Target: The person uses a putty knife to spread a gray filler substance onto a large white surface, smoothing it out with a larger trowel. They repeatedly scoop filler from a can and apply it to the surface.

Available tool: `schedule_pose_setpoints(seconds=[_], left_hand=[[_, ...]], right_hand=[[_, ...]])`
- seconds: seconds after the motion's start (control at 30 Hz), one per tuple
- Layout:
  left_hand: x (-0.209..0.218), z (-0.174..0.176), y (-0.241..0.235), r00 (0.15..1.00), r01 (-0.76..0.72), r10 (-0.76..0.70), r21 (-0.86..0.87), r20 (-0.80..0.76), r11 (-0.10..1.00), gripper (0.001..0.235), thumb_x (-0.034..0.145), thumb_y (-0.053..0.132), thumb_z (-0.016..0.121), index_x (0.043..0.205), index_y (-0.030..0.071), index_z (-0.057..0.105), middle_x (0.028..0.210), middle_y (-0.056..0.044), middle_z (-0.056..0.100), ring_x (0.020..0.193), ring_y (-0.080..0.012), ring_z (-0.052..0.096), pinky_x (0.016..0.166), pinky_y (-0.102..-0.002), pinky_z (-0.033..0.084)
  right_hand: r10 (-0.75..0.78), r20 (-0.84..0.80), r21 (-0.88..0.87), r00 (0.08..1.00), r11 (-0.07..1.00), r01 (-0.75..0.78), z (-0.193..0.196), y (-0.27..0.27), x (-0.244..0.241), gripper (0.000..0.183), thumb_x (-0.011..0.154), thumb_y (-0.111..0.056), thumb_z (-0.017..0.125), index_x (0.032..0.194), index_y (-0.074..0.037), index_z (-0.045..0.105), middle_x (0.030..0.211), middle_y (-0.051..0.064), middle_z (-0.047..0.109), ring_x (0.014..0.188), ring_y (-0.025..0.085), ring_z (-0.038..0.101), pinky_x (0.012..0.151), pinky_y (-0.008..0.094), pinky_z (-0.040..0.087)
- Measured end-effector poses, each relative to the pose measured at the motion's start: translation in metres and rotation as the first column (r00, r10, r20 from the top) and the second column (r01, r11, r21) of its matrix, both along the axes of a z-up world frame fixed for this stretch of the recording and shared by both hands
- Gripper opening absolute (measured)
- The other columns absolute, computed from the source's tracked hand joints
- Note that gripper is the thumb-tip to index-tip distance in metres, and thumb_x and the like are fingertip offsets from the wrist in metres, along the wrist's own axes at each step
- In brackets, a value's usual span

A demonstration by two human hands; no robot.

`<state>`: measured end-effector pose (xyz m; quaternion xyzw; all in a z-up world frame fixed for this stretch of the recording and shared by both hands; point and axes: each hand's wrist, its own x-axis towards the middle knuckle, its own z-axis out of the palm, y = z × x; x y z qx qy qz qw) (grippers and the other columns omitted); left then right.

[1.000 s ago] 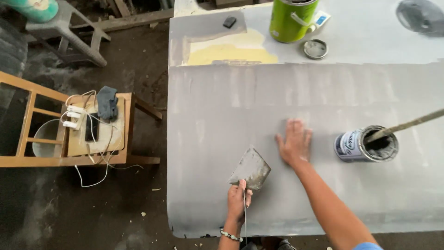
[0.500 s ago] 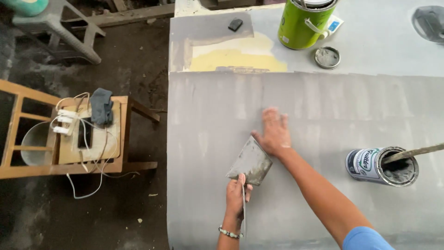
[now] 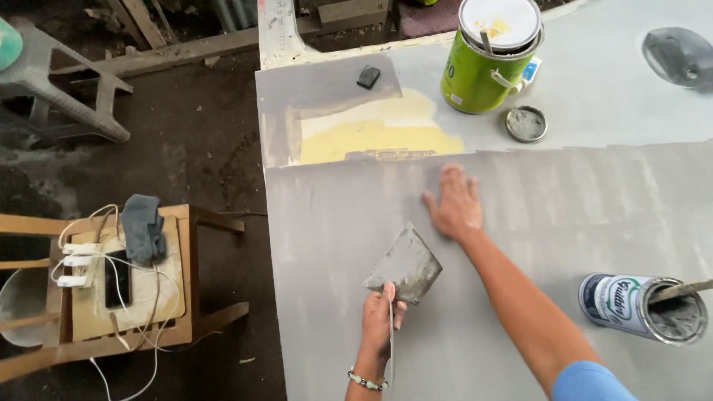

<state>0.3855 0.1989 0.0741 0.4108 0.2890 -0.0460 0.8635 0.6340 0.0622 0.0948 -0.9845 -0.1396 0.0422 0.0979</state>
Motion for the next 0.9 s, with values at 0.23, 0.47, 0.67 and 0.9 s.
schedule_pose_setpoints(seconds=[0.23,0.47,0.67,0.9], left_hand=[[0.015,-0.011,0.023,1.000,-0.002,0.002,-0.019,0.009,1.000,0.034,0.101,0.040,0.058,0.088,0.008,0.057,0.069,-0.004,0.066,0.050,-0.0091,0.050,0.046,-0.024,0.039],[0.018,0.002,0.051,1.000,-0.019,0.019,-0.001,0.009,1.000,0.036,0.101,0.042,0.060,0.086,0.009,0.055,0.068,-0.005,0.066,0.048,-0.0094,0.049,0.046,-0.024,0.038],[0.010,0.010,0.076,0.998,-0.054,0.055,0.023,-0.038,0.998,0.037,0.099,0.042,0.060,0.084,0.009,0.056,0.067,-0.005,0.065,0.048,-0.0101,0.049,0.047,-0.025,0.037],[0.019,0.008,0.093,0.990,-0.136,0.136,-0.006,0.028,0.991,0.038,0.100,0.042,0.059,0.081,0.010,0.053,0.065,-0.005,0.064,0.047,-0.0104,0.049,0.046,-0.026,0.037]], right_hand=[[0.443,-0.116,-0.257,0.889,0.851,-0.457,-0.036,0.042,-0.005,0.095,0.097,-0.068,0.036,0.160,-0.002,0.013,0.169,0.016,0.016,0.158,0.027,0.013,0.127,0.054,0.008],[0.094,-0.150,-0.149,0.984,0.982,-0.117,0.018,0.103,0.008,0.103,0.095,-0.068,0.039,0.160,0.005,0.007,0.169,0.021,0.008,0.157,0.034,0.001,0.125,0.053,0.002],[-0.290,-0.023,0.025,0.957,0.956,0.291,-0.011,0.102,0.042,0.100,0.100,-0.064,0.038,0.158,0.011,0.009,0.168,0.028,0.006,0.156,0.040,-0.002,0.123,0.059,-0.001],[0.204,-0.082,-0.059,0.976,0.976,-0.209,-0.005,0.178,0.028,0.095,0.093,-0.065,0.046,0.158,0.001,0.024,0.168,0.023,0.019,0.157,0.034,0.011,0.125,0.052,0.002]])
